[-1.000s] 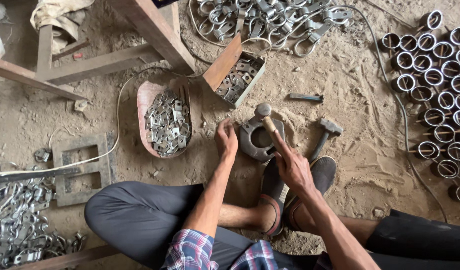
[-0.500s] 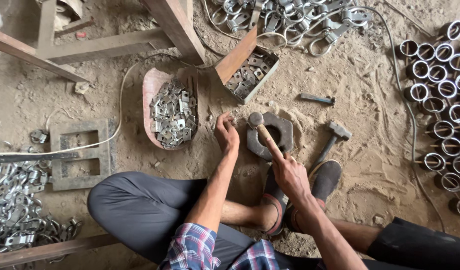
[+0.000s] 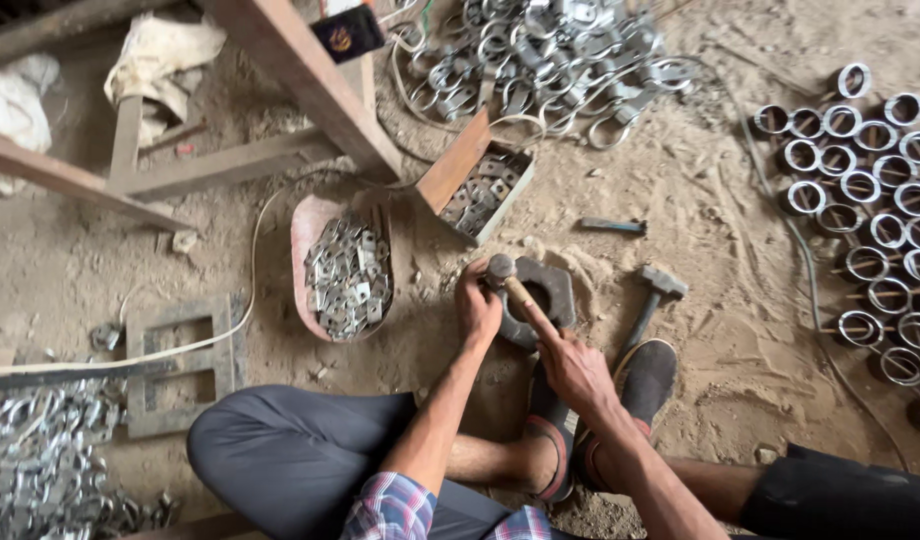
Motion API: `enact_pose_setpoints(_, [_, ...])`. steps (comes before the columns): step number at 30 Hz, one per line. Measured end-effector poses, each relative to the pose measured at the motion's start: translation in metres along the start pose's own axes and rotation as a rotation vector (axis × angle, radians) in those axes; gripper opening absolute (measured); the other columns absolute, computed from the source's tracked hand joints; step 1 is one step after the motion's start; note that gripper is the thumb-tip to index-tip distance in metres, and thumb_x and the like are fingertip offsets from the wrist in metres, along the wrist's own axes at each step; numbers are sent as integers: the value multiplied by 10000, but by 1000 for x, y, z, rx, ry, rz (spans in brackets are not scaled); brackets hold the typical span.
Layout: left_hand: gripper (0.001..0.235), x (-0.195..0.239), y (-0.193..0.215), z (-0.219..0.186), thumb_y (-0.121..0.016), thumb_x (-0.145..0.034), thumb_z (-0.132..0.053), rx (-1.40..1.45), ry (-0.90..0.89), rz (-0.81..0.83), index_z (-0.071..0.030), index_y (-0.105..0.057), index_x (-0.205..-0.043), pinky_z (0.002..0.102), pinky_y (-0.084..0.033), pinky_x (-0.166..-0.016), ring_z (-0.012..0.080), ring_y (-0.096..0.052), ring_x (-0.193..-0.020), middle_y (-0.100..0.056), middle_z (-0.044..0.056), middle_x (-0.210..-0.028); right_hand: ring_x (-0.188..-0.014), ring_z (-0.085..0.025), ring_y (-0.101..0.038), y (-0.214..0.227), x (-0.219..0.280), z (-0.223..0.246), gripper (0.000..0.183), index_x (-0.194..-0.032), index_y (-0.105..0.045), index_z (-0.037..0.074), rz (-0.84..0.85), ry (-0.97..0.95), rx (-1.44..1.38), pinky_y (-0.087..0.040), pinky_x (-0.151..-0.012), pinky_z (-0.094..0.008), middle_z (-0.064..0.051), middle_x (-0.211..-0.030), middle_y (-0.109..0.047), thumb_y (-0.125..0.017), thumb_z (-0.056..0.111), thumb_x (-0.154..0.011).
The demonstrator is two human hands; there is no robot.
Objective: The person positions metal rings and components on a heavy metal block and hammers them to shape or flatten them. The person handles several components one by one, using a hammer to strike the pieces while holding them in place by hand.
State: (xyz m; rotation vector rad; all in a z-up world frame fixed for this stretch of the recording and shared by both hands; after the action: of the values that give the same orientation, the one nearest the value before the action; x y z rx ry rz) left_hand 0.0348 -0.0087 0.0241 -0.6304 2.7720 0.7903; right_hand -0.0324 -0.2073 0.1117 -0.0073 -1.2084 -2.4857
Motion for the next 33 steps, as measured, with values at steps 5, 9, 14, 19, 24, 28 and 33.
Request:
enact_pose_setpoints(5, [429,-1,0,2,-716,-825,39,-68,-97,31,-58,-628,-1233,456,-519,-1050,326,-656,-1193,-692,155,-1223,-700,-428,-660,4,6,-2,658,-1597,-307,358,-142,64,-119,-545,-627,-554,-217,-910,-660,-549,235,-997])
enact_pose_setpoints(9, [580,0,-6,5,-841,-784,-42,-205,-52,144,-52,-584,-1304,492,-469,-1065,342,-601,-1231,-635,173,-1309,-686,-405,-681,15,6,-7,665,-1608,-268,374,-102,-54,-91,-569,-619,-542,-207,-911,-657,-541,261,-1012])
enact_pose_setpoints(14, [625,-2,-1,-20,-856,-762,-81,-313,-116,189,-61,-593,-1328,508,-451,-1065,331,-610,-1202,-669,135,-1267,-709,-426,-693,21,1,-12,665,-1618,-234,396,-60,-100,-46,-595,-623,-542,-225,-949,-650,-520,259,-1033])
enact_pose_setpoints(19, [460,-6,12,-52,-805,-787,-92,-314,-149,193,-34,-681,-1226,473,-490,-1008,318,-635,-1119,-672,137,-1167,-741,-452,-689,17,1,-16,691,-1622,-230,377,-83,-75,-47,-583,-651,-557,-238,-959,-661,-535,254,-1015])
enact_pose_setpoints(24, [221,-11,15,-63,-776,-823,-89,-226,-77,173,-38,-722,-1032,407,-559,-921,281,-679,-1066,-676,108,-1141,-758,-468,-689,22,2,-11,689,-1618,-238,365,-104,-48,-43,-584,-659,-561,-249,-988,-666,-539,249,-1010])
enact_pose_setpoints(28, [198,-5,12,-60,-748,-820,-67,-182,-99,187,-57,-723,-1016,385,-581,-937,266,-690,-1108,-686,83,-1180,-757,-460,-696,25,1,-9,681,-1618,-237,373,-70,-74,-47,-594,-660,-554,-247,-986,-665,-531,250,-1015])
enact_pose_setpoints(33, [361,-2,12,-53,-750,-804,-41,-259,-73,206,-30,-665,-1154,420,-537,-1001,282,-655,-1149,-647,106,-1210,-751,-460,-695,24,2,-10,686,-1619,-239,374,-75,-73,-63,-588,-668,-561,-247,-965,-667,-533,244,-1013])
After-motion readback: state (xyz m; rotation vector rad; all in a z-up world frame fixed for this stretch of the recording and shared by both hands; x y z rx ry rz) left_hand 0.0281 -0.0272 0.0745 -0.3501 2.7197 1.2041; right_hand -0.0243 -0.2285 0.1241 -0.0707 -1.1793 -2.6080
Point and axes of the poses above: each hand's wrist, its own x-axis away from the middle knuckle, its own y-axis out of the back of the hand, z = x × y, the point moved 4 cm from there along -x, towards the middle knuckle
